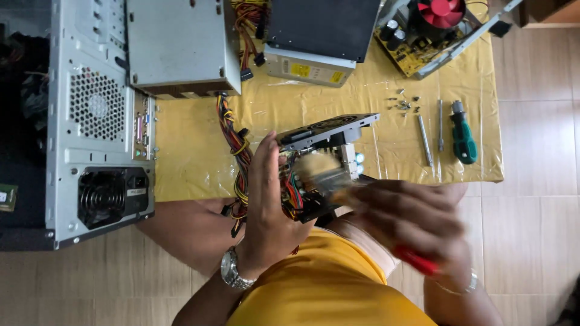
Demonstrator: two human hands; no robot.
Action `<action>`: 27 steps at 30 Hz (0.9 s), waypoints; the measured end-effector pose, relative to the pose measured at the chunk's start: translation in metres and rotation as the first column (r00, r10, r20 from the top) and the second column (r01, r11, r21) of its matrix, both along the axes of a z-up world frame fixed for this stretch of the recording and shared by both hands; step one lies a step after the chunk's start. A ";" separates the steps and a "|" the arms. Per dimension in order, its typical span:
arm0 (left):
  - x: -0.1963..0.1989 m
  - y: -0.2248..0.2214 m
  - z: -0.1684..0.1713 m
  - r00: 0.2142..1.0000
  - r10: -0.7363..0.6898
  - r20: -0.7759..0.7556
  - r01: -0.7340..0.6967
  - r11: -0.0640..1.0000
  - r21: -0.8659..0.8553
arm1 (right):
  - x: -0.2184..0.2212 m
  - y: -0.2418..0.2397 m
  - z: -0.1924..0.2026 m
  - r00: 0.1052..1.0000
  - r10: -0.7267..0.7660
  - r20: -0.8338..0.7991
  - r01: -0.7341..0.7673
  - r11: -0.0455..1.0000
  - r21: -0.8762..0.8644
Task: The person cleans a computer power supply unit with a brush and reassembles it using a screwdriver.
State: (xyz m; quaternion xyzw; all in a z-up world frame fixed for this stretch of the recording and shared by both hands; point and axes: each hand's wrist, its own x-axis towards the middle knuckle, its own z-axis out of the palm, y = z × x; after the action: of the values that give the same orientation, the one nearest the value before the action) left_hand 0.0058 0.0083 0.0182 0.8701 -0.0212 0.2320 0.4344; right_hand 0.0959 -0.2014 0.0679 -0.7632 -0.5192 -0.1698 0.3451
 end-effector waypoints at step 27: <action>0.000 0.019 -0.025 0.992 0.063 -0.113 -0.074 0.993 -0.090 | 0.045 -0.005 -0.028 0.954 -0.055 -0.293 0.128 0.963 0.237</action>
State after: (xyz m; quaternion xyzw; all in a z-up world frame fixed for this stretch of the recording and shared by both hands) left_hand 0.0057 0.0270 -0.0068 0.8604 0.0437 0.1992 0.4671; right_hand 0.1411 -0.2061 0.0399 -0.7527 -0.4022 -0.1392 0.5023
